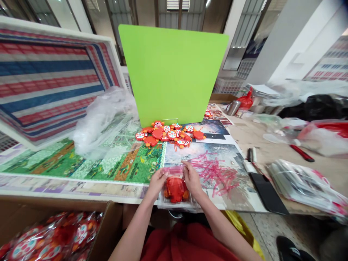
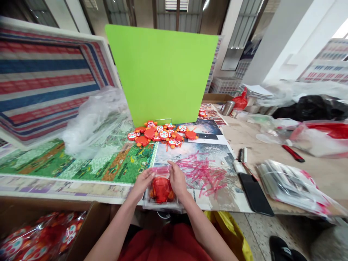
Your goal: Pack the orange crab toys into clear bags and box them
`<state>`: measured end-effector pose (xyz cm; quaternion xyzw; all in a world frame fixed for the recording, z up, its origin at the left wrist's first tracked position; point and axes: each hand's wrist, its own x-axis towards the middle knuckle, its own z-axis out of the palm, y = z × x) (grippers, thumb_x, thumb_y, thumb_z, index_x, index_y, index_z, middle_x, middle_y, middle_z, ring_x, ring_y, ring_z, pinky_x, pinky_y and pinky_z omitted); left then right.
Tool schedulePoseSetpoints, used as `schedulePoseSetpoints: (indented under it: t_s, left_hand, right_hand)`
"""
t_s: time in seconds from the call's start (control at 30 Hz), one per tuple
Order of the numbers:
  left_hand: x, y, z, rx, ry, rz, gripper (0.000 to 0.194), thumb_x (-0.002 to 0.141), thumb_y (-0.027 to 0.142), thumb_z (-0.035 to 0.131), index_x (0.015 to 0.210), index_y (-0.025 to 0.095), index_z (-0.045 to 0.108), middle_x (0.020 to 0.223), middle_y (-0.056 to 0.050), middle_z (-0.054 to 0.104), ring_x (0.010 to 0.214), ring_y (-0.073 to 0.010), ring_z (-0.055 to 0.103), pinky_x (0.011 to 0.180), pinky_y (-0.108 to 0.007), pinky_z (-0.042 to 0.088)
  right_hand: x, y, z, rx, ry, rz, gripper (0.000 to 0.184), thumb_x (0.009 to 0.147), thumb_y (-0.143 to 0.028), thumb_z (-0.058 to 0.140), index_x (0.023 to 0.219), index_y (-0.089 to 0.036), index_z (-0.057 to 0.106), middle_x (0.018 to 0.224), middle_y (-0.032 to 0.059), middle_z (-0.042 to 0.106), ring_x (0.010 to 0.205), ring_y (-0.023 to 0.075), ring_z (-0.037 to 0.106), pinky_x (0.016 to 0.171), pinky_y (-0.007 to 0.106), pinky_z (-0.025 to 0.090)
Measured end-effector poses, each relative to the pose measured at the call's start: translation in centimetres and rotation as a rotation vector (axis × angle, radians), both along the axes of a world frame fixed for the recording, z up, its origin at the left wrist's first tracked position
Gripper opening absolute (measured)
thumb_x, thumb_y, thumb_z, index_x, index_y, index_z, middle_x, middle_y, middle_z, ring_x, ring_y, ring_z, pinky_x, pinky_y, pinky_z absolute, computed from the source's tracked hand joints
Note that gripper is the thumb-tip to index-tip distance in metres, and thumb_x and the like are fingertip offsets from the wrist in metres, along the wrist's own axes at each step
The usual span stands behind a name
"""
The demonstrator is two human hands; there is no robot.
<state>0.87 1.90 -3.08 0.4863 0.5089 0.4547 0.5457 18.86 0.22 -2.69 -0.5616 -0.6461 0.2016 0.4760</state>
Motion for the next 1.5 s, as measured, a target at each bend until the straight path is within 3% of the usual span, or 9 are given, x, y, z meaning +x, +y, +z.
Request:
schedulePoseSetpoints:
  t_s: [0.17, 0.43, 0.53, 0.73, 0.87, 1.0, 1.13, 1.3, 1.5]
  left_hand:
    - [0.2, -0.5, 0.8, -0.015, -0.095, -0.082, 0.045, 0.070, 0.058, 0.069, 0.079, 0.015, 0.061, 0.074, -0.001, 0.067, 0.073, -0.0175, 0.063, 0.075, -0.031, 0.050]
    - [1.4, 0.0, 1.9, 0.219, 0.169, -0.145, 0.022, 0.082, 0.027, 0.053, 0.095, 0.017, 0.068, 0.098, -0.007, 0.072, 0.096, -0.0220, 0.064, 0.094, -0.036, 0.047]
    - [1.3, 0.0, 2.3, 0.310, 0.332, -0.187, 0.028, 0.082, 0.016, 0.045, 0.097, 0.017, 0.068, 0.099, -0.007, 0.072, 0.093, -0.0219, 0.065, 0.092, -0.035, 0.047]
    - [1.0, -0.1, 2.8, 0.339, 0.391, -0.241, 0.029, 0.082, 0.013, 0.043, 0.095, 0.016, 0.069, 0.093, -0.007, 0.073, 0.087, -0.0223, 0.065, 0.084, -0.035, 0.049]
    - [1.3, -0.4, 3.3, 0.340, 0.391, -0.247, 0.028, 0.082, 0.014, 0.044, 0.094, 0.017, 0.070, 0.091, -0.006, 0.073, 0.086, -0.0223, 0.065, 0.083, -0.034, 0.049]
    - [1.4, -0.4, 3.1, 0.310, 0.351, -0.280, 0.026, 0.084, 0.022, 0.048, 0.096, 0.018, 0.071, 0.091, -0.005, 0.073, 0.088, -0.0224, 0.066, 0.085, -0.034, 0.049]
    - [0.8, 0.3, 1.3, 0.158, 0.118, -0.252, 0.028, 0.080, 0.035, 0.059, 0.099, 0.018, 0.071, 0.101, -0.007, 0.073, 0.101, -0.0240, 0.064, 0.092, -0.034, 0.047]
    - [-0.5, 0.5, -1.0, -0.109, -0.121, -0.154, 0.044, 0.066, 0.047, 0.075, 0.096, 0.015, 0.069, 0.091, -0.007, 0.073, 0.085, -0.0235, 0.067, 0.076, -0.032, 0.050]
    - [-1.0, 0.1, -1.2, -0.145, -0.173, -0.086, 0.051, 0.063, 0.048, 0.078, 0.099, 0.014, 0.068, 0.091, -0.007, 0.073, 0.085, -0.0216, 0.067, 0.072, -0.028, 0.048]
  right_hand:
    - [0.4, 0.3, 1.1, 0.116, -0.126, -0.045, 0.038, 0.094, -0.020, 0.036, 0.127, -0.021, 0.055, 0.105, 0.0108, 0.064, 0.097, 0.0233, 0.060, 0.088, 0.042, 0.050]
    - [-1.7, 0.5, 3.8, 0.249, -0.510, 0.269, 0.036, 0.095, -0.018, 0.043, 0.128, -0.023, 0.056, 0.108, 0.0094, 0.067, 0.099, 0.0230, 0.060, 0.087, 0.038, 0.051]
    - [-2.3, 0.7, 3.8, 0.263, -0.592, 0.320, 0.041, 0.094, -0.013, 0.044, 0.134, -0.022, 0.050, 0.113, 0.0102, 0.065, 0.104, 0.0222, 0.059, 0.090, 0.037, 0.050]
    - [-1.8, 0.8, 4.4, 0.249, -0.713, 0.370, 0.048, 0.088, -0.008, 0.049, 0.135, -0.019, 0.048, 0.103, 0.0107, 0.066, 0.098, 0.0236, 0.060, 0.084, 0.035, 0.051]
    - [-1.9, 1.0, 4.7, 0.207, -0.666, 0.312, 0.040, 0.087, -0.008, 0.047, 0.124, -0.021, 0.056, 0.095, 0.0087, 0.066, 0.093, 0.0228, 0.060, 0.081, 0.034, 0.050]
    - [-1.8, 2.1, 3.4, 0.121, -0.384, 0.173, 0.031, 0.079, -0.007, 0.048, 0.105, -0.020, 0.059, 0.091, 0.0061, 0.064, 0.086, 0.0198, 0.060, 0.076, 0.032, 0.050]
    - [1.9, 4.1, 1.4, 0.025, -0.156, 0.019, 0.022, 0.073, -0.011, 0.048, 0.091, -0.019, 0.058, 0.080, 0.0018, 0.063, 0.071, 0.0161, 0.059, 0.067, 0.027, 0.048]
    - [11.6, 6.0, 0.5, -0.188, -0.217, -0.289, 0.021, 0.069, -0.013, 0.046, 0.075, -0.017, 0.065, 0.076, 0.0042, 0.069, 0.071, 0.0175, 0.062, 0.069, 0.027, 0.047]
    - [20.1, 5.3, 1.1, -0.343, -0.313, -0.504, 0.029, 0.071, -0.019, 0.048, 0.084, -0.014, 0.074, 0.075, 0.0106, 0.071, 0.075, 0.0249, 0.064, 0.071, 0.034, 0.046]
